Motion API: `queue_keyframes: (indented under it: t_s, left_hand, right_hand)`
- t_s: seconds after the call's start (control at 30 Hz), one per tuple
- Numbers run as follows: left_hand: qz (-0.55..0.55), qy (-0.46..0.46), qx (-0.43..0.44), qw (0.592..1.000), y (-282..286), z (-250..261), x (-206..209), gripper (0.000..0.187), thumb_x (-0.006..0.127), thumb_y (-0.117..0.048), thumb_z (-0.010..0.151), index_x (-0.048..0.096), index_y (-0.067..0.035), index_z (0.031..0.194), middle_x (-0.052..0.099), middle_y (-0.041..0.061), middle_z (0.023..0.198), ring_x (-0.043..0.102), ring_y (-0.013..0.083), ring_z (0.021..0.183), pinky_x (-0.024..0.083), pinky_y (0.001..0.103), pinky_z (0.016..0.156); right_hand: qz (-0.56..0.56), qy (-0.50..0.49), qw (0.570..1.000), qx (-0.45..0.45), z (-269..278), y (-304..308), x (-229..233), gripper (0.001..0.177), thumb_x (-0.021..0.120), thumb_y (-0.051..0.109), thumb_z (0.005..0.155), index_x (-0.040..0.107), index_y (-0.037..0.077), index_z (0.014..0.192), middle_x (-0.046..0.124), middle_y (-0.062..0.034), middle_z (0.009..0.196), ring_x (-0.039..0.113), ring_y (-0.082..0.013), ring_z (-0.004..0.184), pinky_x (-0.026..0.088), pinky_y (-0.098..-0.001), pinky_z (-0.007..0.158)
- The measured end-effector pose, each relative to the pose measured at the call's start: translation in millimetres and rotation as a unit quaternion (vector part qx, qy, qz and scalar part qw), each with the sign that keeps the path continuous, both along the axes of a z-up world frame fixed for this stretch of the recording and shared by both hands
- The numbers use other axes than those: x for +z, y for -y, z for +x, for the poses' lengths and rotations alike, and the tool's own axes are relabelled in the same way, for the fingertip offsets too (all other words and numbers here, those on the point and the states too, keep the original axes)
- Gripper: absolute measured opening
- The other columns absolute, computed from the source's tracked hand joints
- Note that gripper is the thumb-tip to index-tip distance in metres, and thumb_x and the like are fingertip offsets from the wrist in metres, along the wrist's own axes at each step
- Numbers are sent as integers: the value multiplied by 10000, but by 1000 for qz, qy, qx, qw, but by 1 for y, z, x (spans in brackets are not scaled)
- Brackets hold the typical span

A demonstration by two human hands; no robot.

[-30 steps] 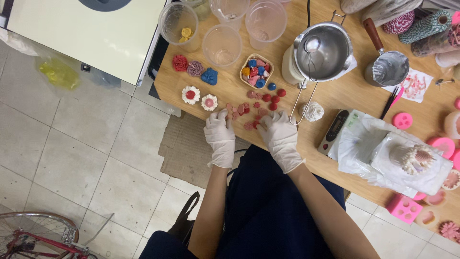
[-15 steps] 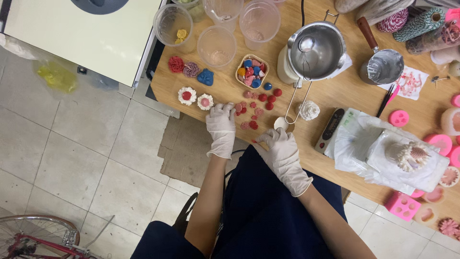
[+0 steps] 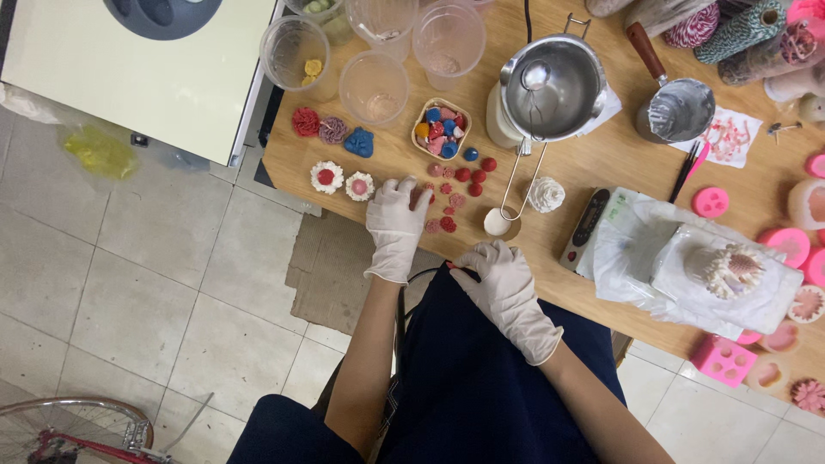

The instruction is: The person assembles decorative elements onto wax candle bases, using small wax pieces and tools to place and secure details.

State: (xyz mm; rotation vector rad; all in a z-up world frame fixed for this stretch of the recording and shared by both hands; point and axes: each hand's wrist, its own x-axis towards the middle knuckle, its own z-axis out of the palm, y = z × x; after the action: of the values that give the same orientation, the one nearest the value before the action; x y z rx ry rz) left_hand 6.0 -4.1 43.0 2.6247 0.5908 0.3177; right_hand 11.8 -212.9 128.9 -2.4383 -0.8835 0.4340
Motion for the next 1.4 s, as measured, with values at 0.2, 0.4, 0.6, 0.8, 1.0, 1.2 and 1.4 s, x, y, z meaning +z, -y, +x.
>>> queue_keyframes:
  t_s: [0.2,0.4,0.6,0.8,1.0,1.2,1.4]
  left_hand:
    - [20,-46,-32,998,-5,3,-7,253,758,-304,844,745,-146,1041,698,93,929,666,318,860,504,472,749]
    - [6,-12,-25,1000,-19,10,-5,170,716,-243,932,736,-135,1062,715,106,965,678,328,883,520,460,781]
    - [-68,-87,-18,994,-31,28,-21,124,708,-233,913,739,-148,997,741,111,941,706,340,870,534,465,739]
    - [-28,-156,-38,987,-36,39,-38,176,762,-266,852,725,-135,965,727,112,937,703,349,878,535,479,765]
    - [-52,-65,-11,996,-25,12,-18,234,779,-181,850,711,-99,1058,695,144,1046,688,361,939,540,465,801]
    - [-135,-67,72,986,0,-22,-1,424,859,-208,721,710,-81,1097,687,133,1036,682,346,945,535,433,808]
    - [-187,-48,113,975,4,-27,-15,251,780,-188,883,744,-74,1104,700,135,1064,695,318,976,544,399,864]
  right_hand:
    - [57,-33,997,-39,-2,9,22,179,832,269,759,783,155,888,737,-27,919,646,-265,884,498,-416,776]
    - [152,-202,957,-142,-6,22,45,202,842,211,815,789,87,966,771,-49,950,713,-141,802,584,-284,735]
    - [147,-300,915,-225,-13,35,68,228,807,142,832,790,41,1036,813,-65,925,725,-86,802,585,-245,762]
    - [153,-268,928,-211,-18,39,65,217,810,127,830,800,38,1028,803,-61,936,727,-95,801,577,-248,764]
    - [141,-322,902,-253,-18,40,51,204,798,132,849,787,39,1030,802,-65,889,701,-99,779,577,-258,736]
    - [71,-240,944,-215,-9,34,33,217,807,200,847,783,43,995,779,-61,868,714,-109,748,560,-276,703]
    - [101,-245,941,-209,-9,24,18,226,806,209,850,777,42,999,777,-52,850,702,-103,711,576,-267,699]
